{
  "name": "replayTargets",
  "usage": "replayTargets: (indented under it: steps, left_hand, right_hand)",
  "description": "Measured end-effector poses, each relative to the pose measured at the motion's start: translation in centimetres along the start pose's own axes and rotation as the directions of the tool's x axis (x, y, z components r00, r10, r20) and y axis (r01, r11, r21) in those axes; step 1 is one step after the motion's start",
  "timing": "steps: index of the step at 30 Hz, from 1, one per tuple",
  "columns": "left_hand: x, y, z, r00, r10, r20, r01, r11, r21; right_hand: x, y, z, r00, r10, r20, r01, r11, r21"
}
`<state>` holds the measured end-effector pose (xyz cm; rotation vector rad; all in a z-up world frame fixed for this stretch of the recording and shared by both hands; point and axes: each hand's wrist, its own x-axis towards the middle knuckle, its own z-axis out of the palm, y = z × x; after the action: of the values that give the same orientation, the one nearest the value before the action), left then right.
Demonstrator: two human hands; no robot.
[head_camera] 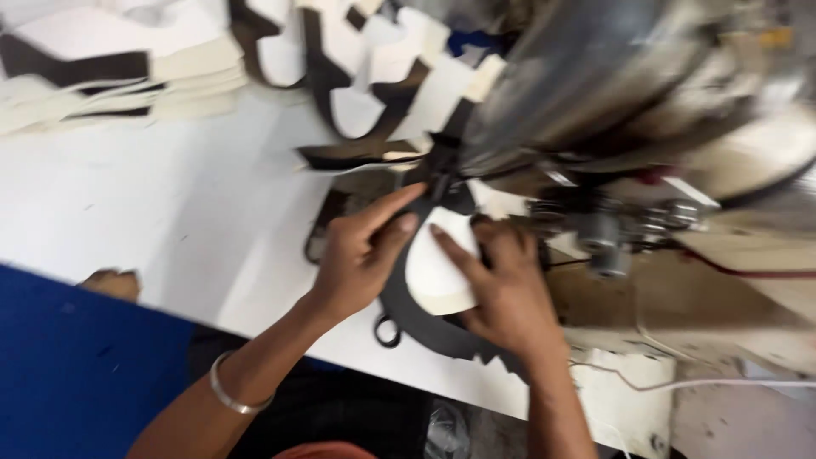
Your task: The person sews black straps onto white sandal soles using a sewing machine. They repeatedly pick up a sole, align the strap, guide it through the machine, and then cut the thread with scissors before placing the finished item aside.
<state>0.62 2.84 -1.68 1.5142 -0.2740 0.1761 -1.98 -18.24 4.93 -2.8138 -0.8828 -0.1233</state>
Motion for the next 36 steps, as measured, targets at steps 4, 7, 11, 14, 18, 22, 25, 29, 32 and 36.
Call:
replayTargets:
  steps: [4, 7, 11, 14, 18, 22, 25, 29, 32, 36]
  left_hand:
    - [0.1, -0.5, -0.7, 0.996, -0.083, 0.046, 0.083, 0.997, -0.002]
    - [0.3, -0.8, -0.7, 0.997, 0.019, 0.080, -0.022, 0.999, 0.043]
    - [0.8, 0.0, -0.5, 0.989, -0.079, 0.128, 0.070, 0.995, 0.073]
    - [0.8, -0.2, 0.3, 0.991, -0.079, 0.103, 0.073, 0.996, 0.059]
    - [0.4, -0.6, 1.1, 0.998, -0.058, 0.010, 0.057, 0.998, 0.023]
    - [0.4, -0.5, 0.6, 1.000, -0.016, 0.011, 0.015, 0.999, 0.044]
    - [1.0, -0.2, 0.5, 0.999, -0.020, 0.045, 0.018, 0.999, 0.036]
    - [1.7, -0.6, 1.1, 1.000, 0.015, 0.028, -0.018, 0.995, 0.098]
    - [1.6, -1.0, 1.1, 0.999, 0.037, -0.009, -0.036, 0.995, 0.092]
    - [1.3, -2.4, -2.0, 0.998, -0.043, -0.056, 0.046, 0.998, 0.044]
  right_hand:
    - [0.9, -0.4, 0.0, 1.000, -0.028, -0.001, 0.028, 0.999, -0.018]
    - [1.0, 0.0, 0.3, 1.000, -0.013, -0.005, 0.013, 0.999, -0.046]
    - [1.1, 1.2, 0.7, 0.999, -0.025, -0.037, 0.020, 0.993, -0.114]
    - [0.9, 2.7, 0.9, 1.000, -0.001, 0.014, 0.003, 0.993, -0.118]
    - [1.5, 3.4, -0.2, 0.997, -0.008, 0.080, 0.021, 0.987, -0.158]
    - [1.7, 4.2, -0.3, 0.989, 0.005, 0.146, 0.011, 0.994, -0.111]
    - [1.5, 4.9, 0.1, 0.980, 0.023, 0.199, -0.009, 0.997, -0.074]
    - [2.2, 5.0, -0.5, 0.960, 0.118, 0.255, -0.086, 0.988, -0.132]
    - [1.6, 5.4, 0.5, 0.977, 0.048, 0.206, 0.005, 0.969, -0.248]
    - [-1.9, 4.3, 4.8, 0.706, 0.709, -0.008, -0.705, 0.701, -0.112]
